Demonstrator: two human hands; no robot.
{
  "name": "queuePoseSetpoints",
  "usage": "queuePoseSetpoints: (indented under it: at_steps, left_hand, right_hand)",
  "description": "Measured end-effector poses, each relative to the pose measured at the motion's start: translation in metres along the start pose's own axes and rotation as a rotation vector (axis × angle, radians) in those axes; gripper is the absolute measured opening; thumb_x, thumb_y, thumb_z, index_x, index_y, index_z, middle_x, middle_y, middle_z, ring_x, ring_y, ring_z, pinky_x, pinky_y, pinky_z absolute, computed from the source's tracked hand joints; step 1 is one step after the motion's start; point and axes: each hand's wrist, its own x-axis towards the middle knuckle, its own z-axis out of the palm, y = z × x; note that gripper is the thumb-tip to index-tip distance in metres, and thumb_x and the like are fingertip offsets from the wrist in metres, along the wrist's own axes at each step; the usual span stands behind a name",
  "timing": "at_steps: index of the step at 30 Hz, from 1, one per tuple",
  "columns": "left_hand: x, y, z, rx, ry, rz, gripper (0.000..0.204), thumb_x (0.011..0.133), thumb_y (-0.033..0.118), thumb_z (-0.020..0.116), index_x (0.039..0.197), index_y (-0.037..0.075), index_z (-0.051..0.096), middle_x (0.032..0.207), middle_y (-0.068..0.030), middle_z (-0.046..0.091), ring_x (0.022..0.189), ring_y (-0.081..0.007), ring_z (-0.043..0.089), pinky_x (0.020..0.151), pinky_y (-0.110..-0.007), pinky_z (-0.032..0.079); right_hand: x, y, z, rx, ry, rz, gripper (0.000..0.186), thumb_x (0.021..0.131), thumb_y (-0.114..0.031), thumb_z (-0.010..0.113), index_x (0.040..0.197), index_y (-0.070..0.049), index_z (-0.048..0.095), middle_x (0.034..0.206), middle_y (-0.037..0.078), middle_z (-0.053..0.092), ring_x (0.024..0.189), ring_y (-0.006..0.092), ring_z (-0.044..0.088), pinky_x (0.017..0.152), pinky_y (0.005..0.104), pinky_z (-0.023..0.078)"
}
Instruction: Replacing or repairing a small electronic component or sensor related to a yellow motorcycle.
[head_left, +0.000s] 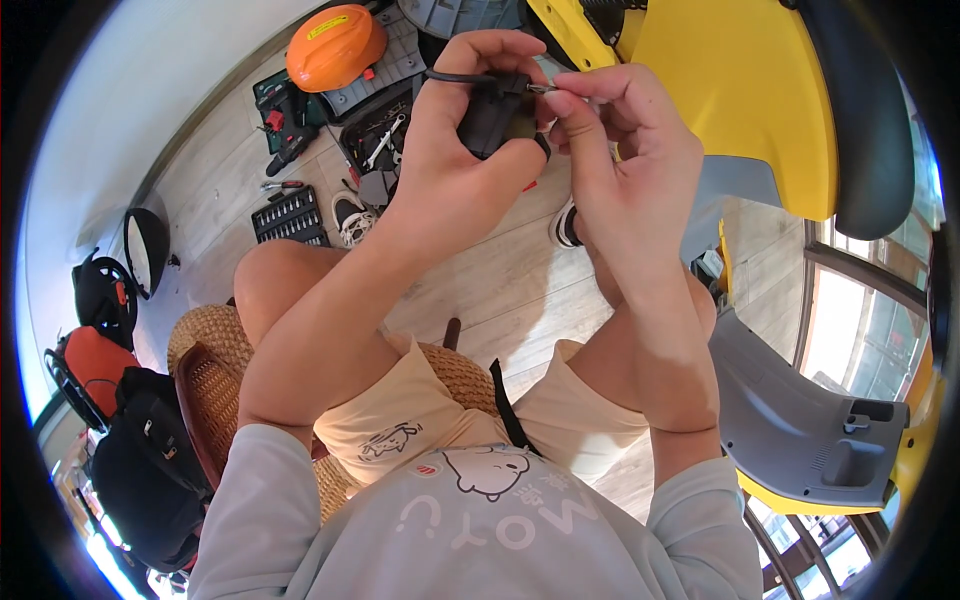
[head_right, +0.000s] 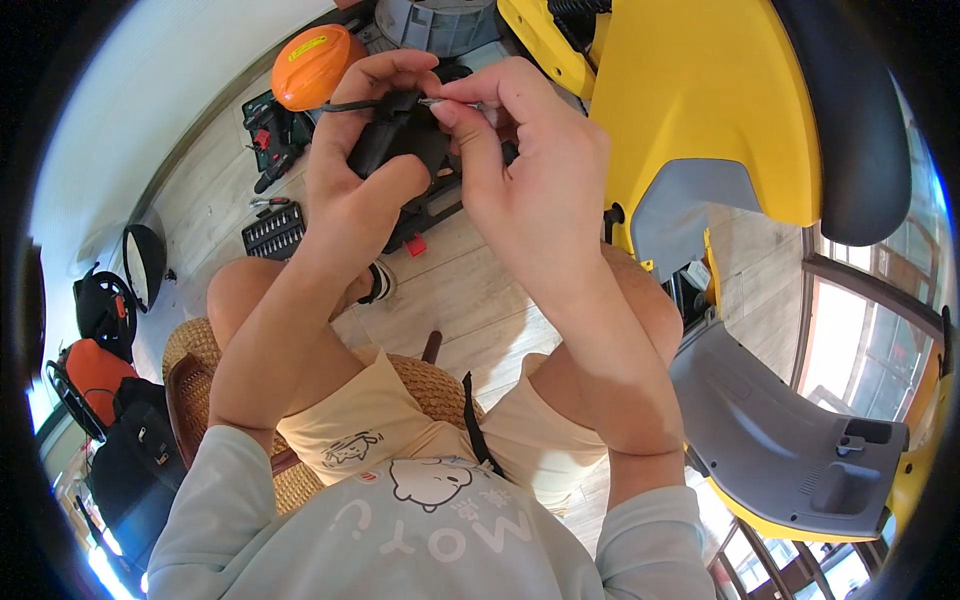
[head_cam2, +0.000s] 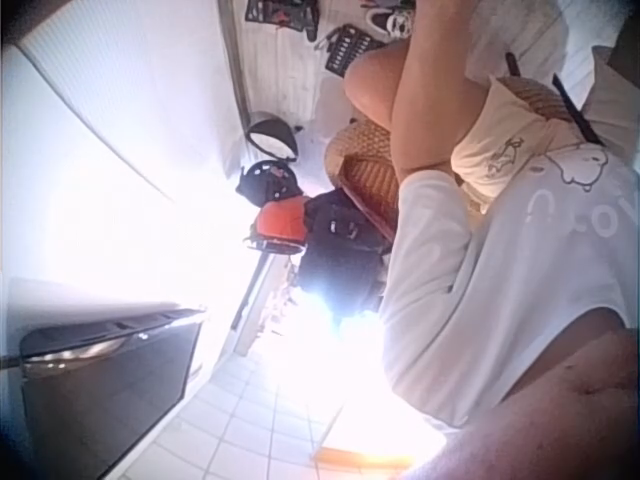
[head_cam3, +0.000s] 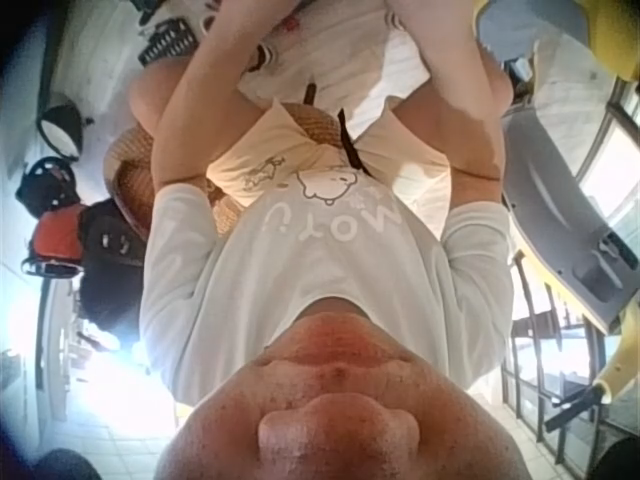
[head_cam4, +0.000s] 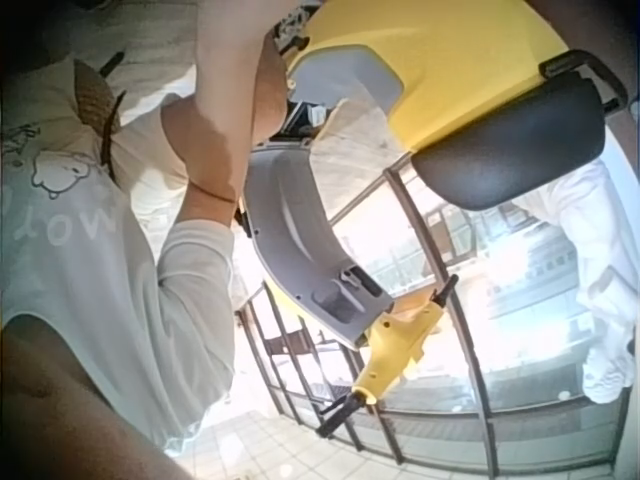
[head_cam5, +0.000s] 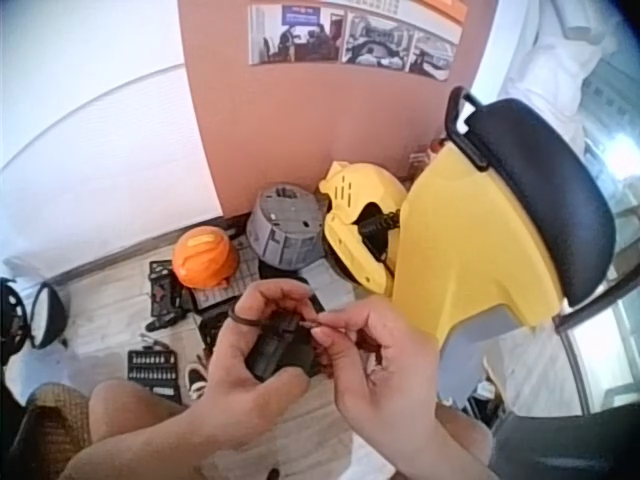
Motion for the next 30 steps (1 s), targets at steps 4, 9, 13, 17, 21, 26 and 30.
queuePoseSetpoints:
  at_steps: [4, 9, 13, 17, 21, 26, 30]
  left_hand:
    - [-0.001, -0.001, -0.001, 0.049, -0.009, 0.026, 0.055, 0.073, -0.011, 0.052, 0.125, 0.007, 0.048, 0.110, -0.0054, 0.051, 0.094, -0.0121, 0.056, 0.073, -0.025, 0.052]
    - [-0.004, -0.008, -0.004, 0.156, -0.054, 0.102, 0.057, 0.071, -0.010, 0.052, 0.126, 0.007, 0.048, 0.104, -0.0062, 0.049, 0.092, -0.0138, 0.054, 0.081, -0.027, 0.048]
    - [-0.006, -0.019, -0.005, 0.326, -0.091, 0.240, 0.064, 0.067, -0.010, 0.048, 0.129, 0.004, 0.048, 0.109, -0.0058, 0.049, 0.099, -0.0142, 0.051, 0.091, -0.027, 0.044]
    - [-0.005, -0.021, -0.005, 0.500, -0.063, 0.401, 0.054, 0.067, -0.007, 0.058, 0.120, 0.003, 0.050, 0.100, -0.0165, 0.052, 0.089, -0.0341, 0.055, 0.074, -0.040, 0.047]
    - [-0.005, -0.022, -0.006, 0.692, -0.069, 0.502, 0.057, 0.066, -0.007, 0.062, 0.121, 0.005, 0.053, 0.105, -0.0155, 0.054, 0.090, -0.0313, 0.058, 0.077, -0.036, 0.049]
    - [-0.002, -0.018, -0.010, 0.824, -0.139, 0.613, 0.058, 0.067, -0.007, 0.064, 0.121, 0.005, 0.051, 0.105, -0.0146, 0.053, 0.089, -0.0326, 0.058, 0.076, -0.037, 0.048]
    - [-0.003, -0.017, 0.003, 0.452, -0.037, 0.395, 0.059, 0.070, -0.007, 0.063, 0.125, 0.005, 0.046, 0.105, -0.0146, 0.051, 0.087, -0.0267, 0.058, 0.076, -0.036, 0.048]
  right_hand:
    - [0.000, -0.003, -0.002, -0.142, -0.015, -0.125, 0.008, 0.086, 0.003, 0.065, 0.093, -0.002, 0.065, 0.077, 0.008, 0.070, 0.070, 0.0133, 0.070, 0.060, 0.0245, 0.052]
    - [-0.004, -0.005, -0.001, -0.120, -0.031, -0.036, 0.008, 0.087, 0.004, 0.063, 0.093, -0.002, 0.065, 0.077, 0.007, 0.071, 0.069, 0.0120, 0.069, 0.060, 0.0240, 0.052]
    - [-0.004, -0.007, -0.001, 0.163, -0.066, 0.258, 0.001, 0.092, 0.000, 0.063, 0.092, 0.001, 0.064, 0.077, 0.005, 0.070, 0.063, 0.0080, 0.063, 0.056, 0.0214, 0.050]
    - [-0.002, -0.008, -0.005, 0.309, -0.103, 0.468, 0.008, 0.094, -0.005, 0.065, 0.090, 0.001, 0.063, 0.076, 0.004, 0.067, 0.059, 0.0062, 0.058, 0.054, 0.0204, 0.048]
    - [-0.001, 0.001, -0.014, 0.625, -0.164, 0.666, 0.009, 0.094, -0.009, 0.065, 0.092, 0.000, 0.064, 0.072, 0.003, 0.064, 0.055, 0.0066, 0.053, 0.050, 0.0197, 0.040]
    - [0.013, 0.010, -0.035, 0.831, -0.410, 0.858, 0.010, 0.094, -0.011, 0.066, 0.097, -0.002, 0.064, 0.075, 0.003, 0.063, 0.058, 0.0055, 0.051, 0.051, 0.0191, 0.037]
    - [0.012, 0.005, -0.026, 0.585, -0.271, 0.641, 0.010, 0.095, -0.011, 0.065, 0.099, -0.001, 0.064, 0.079, 0.004, 0.065, 0.061, 0.0064, 0.053, 0.053, 0.0194, 0.040]
